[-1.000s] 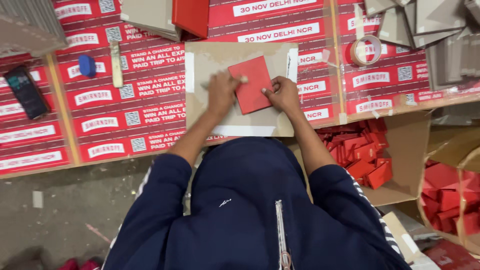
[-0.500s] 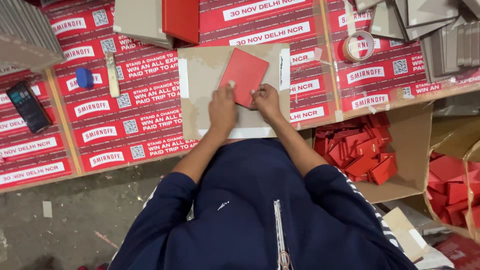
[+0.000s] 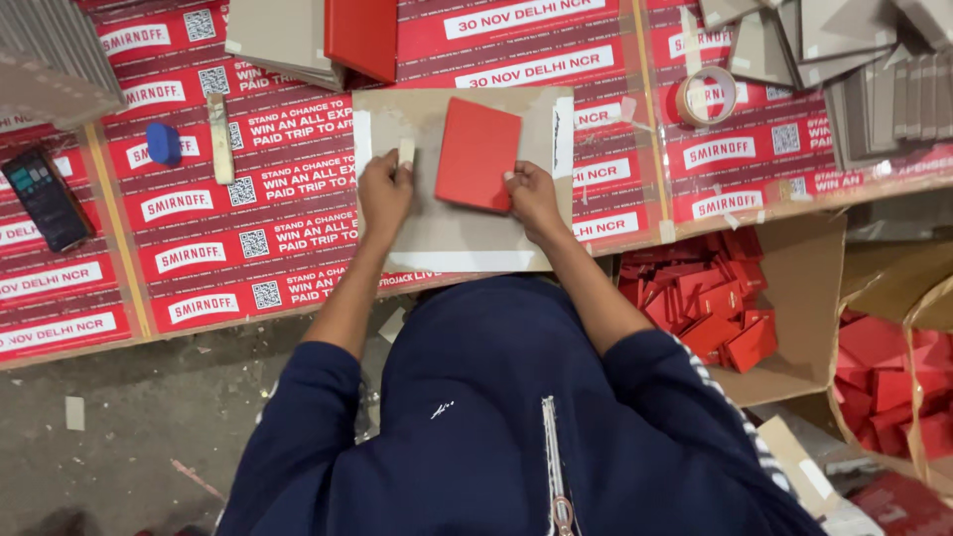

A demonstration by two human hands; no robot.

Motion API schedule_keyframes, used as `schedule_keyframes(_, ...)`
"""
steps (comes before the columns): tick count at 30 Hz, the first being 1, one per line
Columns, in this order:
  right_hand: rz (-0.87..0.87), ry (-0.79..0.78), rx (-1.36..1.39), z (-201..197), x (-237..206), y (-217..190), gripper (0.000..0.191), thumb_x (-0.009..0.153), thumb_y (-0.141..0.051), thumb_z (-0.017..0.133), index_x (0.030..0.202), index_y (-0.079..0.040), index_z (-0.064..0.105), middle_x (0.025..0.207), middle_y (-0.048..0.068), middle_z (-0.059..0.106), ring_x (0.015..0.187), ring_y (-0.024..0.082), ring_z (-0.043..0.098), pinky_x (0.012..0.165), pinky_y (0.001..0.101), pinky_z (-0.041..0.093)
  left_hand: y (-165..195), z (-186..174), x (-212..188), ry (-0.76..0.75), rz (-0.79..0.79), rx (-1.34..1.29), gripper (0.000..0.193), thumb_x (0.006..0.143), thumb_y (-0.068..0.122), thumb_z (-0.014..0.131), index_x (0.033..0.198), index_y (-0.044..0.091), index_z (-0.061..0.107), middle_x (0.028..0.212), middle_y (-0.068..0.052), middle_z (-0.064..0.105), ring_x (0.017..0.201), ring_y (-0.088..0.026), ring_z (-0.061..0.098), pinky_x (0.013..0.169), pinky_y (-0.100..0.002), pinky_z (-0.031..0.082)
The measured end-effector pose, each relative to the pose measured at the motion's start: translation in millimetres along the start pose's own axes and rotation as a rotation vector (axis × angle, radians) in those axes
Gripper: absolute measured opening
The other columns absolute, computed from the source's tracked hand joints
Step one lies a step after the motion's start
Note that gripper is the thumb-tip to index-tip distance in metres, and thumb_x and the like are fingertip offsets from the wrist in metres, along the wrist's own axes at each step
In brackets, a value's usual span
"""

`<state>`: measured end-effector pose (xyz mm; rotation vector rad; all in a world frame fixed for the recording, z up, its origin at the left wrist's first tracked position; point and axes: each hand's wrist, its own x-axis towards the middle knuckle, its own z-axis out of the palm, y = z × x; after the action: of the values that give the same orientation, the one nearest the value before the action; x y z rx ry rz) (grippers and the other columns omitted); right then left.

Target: The person repeatedly picks small red boxes from a pile, places them on a cardboard work surface, applies a white label to the top of each box, and then sets the labeled box aside. The process is repeated for multiple boxes throughout the clip.

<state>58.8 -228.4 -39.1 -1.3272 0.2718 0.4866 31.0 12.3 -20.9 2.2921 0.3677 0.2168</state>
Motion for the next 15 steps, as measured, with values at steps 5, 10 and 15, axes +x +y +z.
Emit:
schedule_keyframes(5,0.09,-0.064,-0.147,-20.0,-4.8,12.8,0.066,0.109,-0.03,0.069,0.158,-0.003,0.034,0.096,0.007,0.057,0.085,0.014,0.051,0.069,0.0256,0.042,40.7,-15.3,-6.9,-0.309,0.124,-0.386,0.028,0.099,0.016,0.061,0.122,0.002,0.065,0.092,-0.019,0.07,0.076,-0.034,0.068,0.07,-0.042,0.053)
schedule_keyframes(10,-0.154,-0.582,-0.277,-31.1,-16.1,25.8,0.095,0.066,-0.011,0.087,0.149,-0.002,0.043,0.13,0.006,0.058,0.119,0.017,0.056,0.097,0.031,0.048,92.8,-17.7,-31.6,-0.357,0.486,-0.197,0.048,0.094,0.011,0.057,0.142,0.004,0.059,0.097,-0.023,0.071,0.087,-0.042,0.069,0.078,-0.048,0.054)
schedule_keyframes(15,-0.412,-0.118,-0.705,-19.3,-35.2,22.9,0.068,0.082,-0.009,0.072,0.148,-0.01,0.058,0.13,0.013,0.057,0.115,0.028,0.061,0.099,0.0395,0.051,118.7,-27.5,-44.3,-0.506,0.425,-0.062,0.046,0.094,0.019,0.062,0.14,0.011,0.062,0.089,-0.021,0.072,0.082,-0.041,0.069,0.073,-0.05,0.053)
